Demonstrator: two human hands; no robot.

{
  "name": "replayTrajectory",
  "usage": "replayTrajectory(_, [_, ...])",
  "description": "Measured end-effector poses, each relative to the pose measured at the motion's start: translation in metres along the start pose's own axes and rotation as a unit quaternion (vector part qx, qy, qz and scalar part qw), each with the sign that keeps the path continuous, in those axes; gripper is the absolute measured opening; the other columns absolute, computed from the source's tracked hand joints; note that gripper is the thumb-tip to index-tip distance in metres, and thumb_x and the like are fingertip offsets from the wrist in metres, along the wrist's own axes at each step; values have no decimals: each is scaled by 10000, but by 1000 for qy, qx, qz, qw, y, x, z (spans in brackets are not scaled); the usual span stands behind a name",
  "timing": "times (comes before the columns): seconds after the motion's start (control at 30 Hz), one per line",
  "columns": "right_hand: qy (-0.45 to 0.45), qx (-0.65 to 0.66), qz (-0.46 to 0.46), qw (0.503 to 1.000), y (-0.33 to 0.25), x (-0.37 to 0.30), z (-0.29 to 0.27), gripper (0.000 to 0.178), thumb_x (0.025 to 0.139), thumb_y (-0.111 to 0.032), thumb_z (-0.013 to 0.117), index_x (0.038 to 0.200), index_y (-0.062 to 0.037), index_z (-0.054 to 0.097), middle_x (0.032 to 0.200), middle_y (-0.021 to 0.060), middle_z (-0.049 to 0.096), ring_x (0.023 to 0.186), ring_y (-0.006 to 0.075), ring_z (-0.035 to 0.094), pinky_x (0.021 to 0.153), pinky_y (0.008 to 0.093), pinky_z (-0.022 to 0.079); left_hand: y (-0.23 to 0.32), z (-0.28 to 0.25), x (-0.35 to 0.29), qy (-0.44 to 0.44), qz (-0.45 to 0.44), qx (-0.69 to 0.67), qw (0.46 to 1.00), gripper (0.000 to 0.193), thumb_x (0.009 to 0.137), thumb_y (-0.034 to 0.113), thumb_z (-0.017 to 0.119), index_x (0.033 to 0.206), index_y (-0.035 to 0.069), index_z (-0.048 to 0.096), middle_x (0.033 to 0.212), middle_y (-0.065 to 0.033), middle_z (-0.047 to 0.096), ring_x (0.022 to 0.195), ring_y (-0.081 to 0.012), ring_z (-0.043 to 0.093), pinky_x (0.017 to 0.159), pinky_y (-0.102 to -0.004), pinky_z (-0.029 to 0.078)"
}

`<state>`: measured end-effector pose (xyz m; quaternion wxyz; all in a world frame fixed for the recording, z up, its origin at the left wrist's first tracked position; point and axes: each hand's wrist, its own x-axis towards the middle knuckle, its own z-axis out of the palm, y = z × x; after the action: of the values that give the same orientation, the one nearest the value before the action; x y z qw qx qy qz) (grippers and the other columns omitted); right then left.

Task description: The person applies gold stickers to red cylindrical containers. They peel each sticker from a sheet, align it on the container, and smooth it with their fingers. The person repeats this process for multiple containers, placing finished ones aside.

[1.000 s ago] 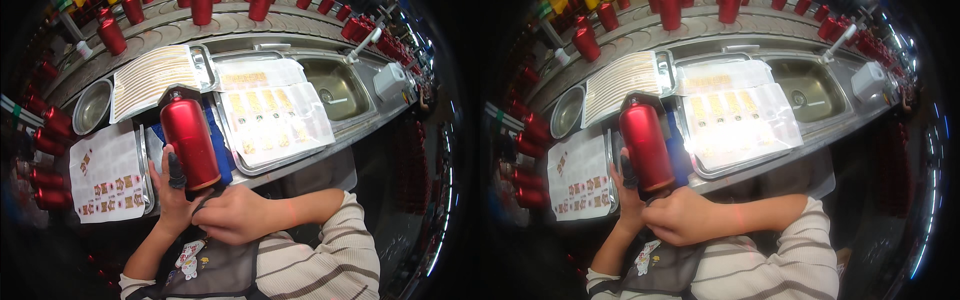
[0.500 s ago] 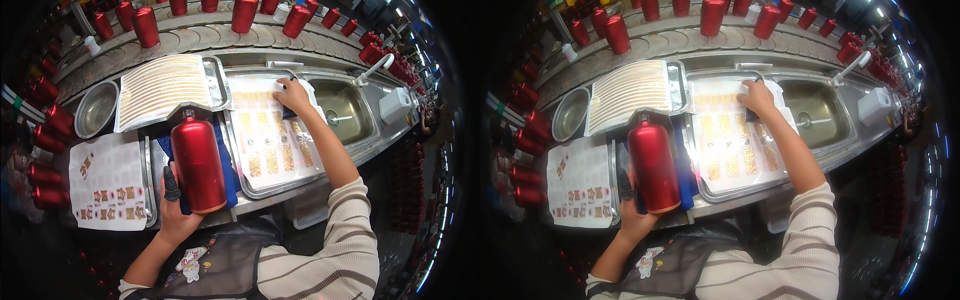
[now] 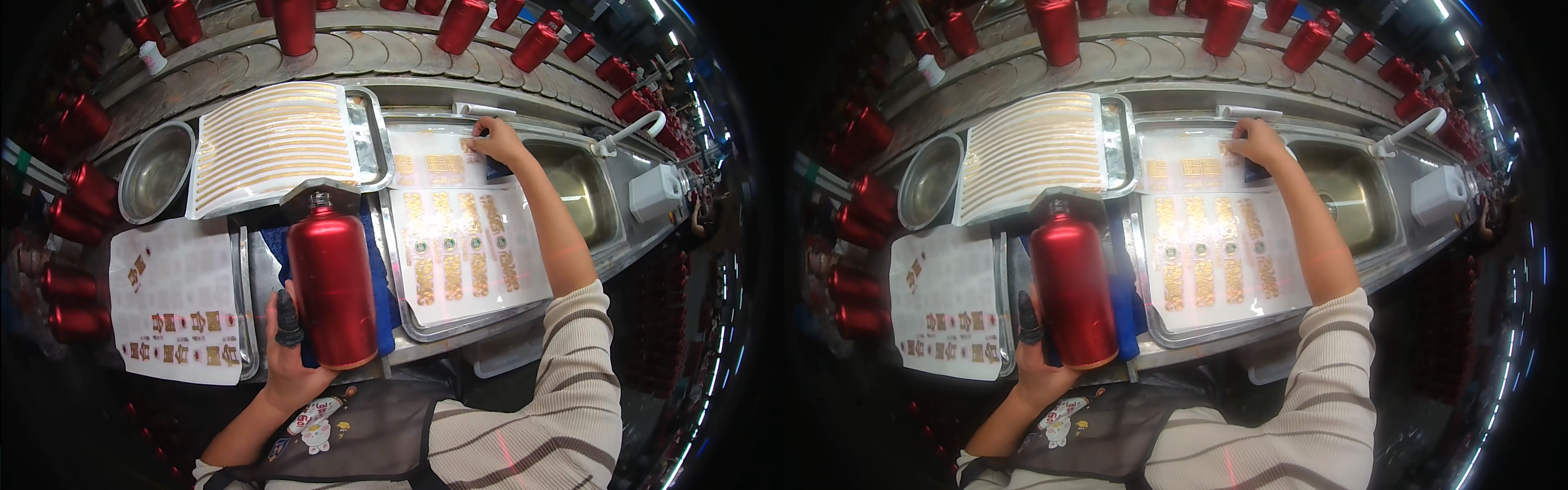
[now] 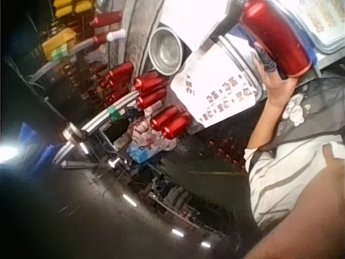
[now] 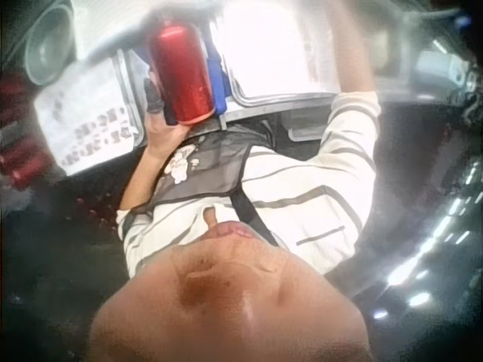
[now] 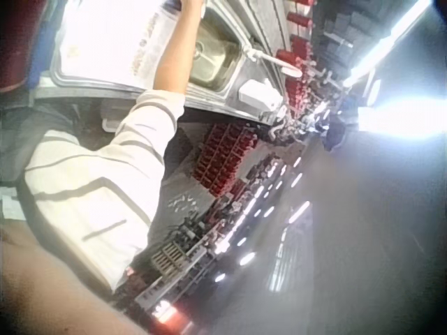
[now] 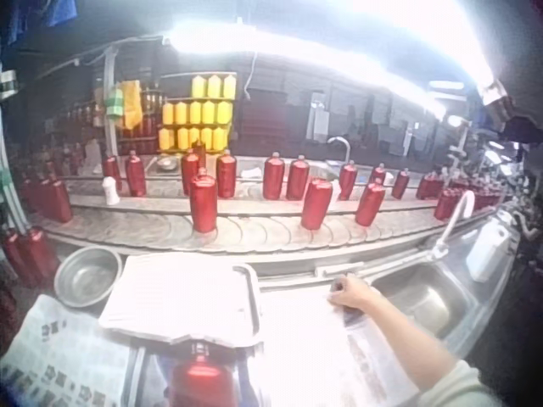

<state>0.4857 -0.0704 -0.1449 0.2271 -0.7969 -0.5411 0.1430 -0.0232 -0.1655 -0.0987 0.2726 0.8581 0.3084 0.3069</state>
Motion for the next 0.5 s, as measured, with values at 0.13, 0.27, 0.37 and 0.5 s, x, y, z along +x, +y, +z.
replayTrajectory(0.13, [29, 84, -3, 996, 38, 19, -3, 203, 723, -209, 764, 779, -29, 690, 696, 76, 675, 639, 173, 625, 615, 330, 475, 8, -2, 10, 1, 32, 13, 999, 1086, 696, 330, 898, 1476, -117, 288, 1392, -231, 537, 1160, -363, 604, 1149, -582, 240])
replayTrajectory(0.27, [138, -36, -58, 988, -9, -13, -9, 172, 807, -192, 715, 862, -31, 698, 787, 43, 661, 705, 96, 585, 679, 284, 471, 12, -3, 14, 53, 46, 17, 997, 1159, 675, 352, 910, 1524, -64, 241, 1409, -222, 524, 1119, -327, 635, 1130, -612, 243])
replayTrajectory(0.37, [180, -21, -67, 981, -60, -65, -19, 198, 793, -206, 725, 873, -26, 711, 824, 93, 646, 763, 177, 603, 710, 316, 463, 8, -4, 12, -8, -23, -29, 999, 1256, 691, 329, 917, 1538, -67, 78, 1444, -252, 448, 1284, -349, 524, 1118, -469, 306])
replayTrajectory(0.5, [108, 121, -51, 985, -137, -133, -40, 116, 809, -105, 753, 883, -23, 717, 800, -9, 607, 630, 35, 437, 568, 207, 342, 1, -8, 12, -78, -156, -155, 972, 1081, 731, 402, 862, 1520, -19, 256, 1561, -248, 317, 1435, -367, 352, 1183, -598, 61])
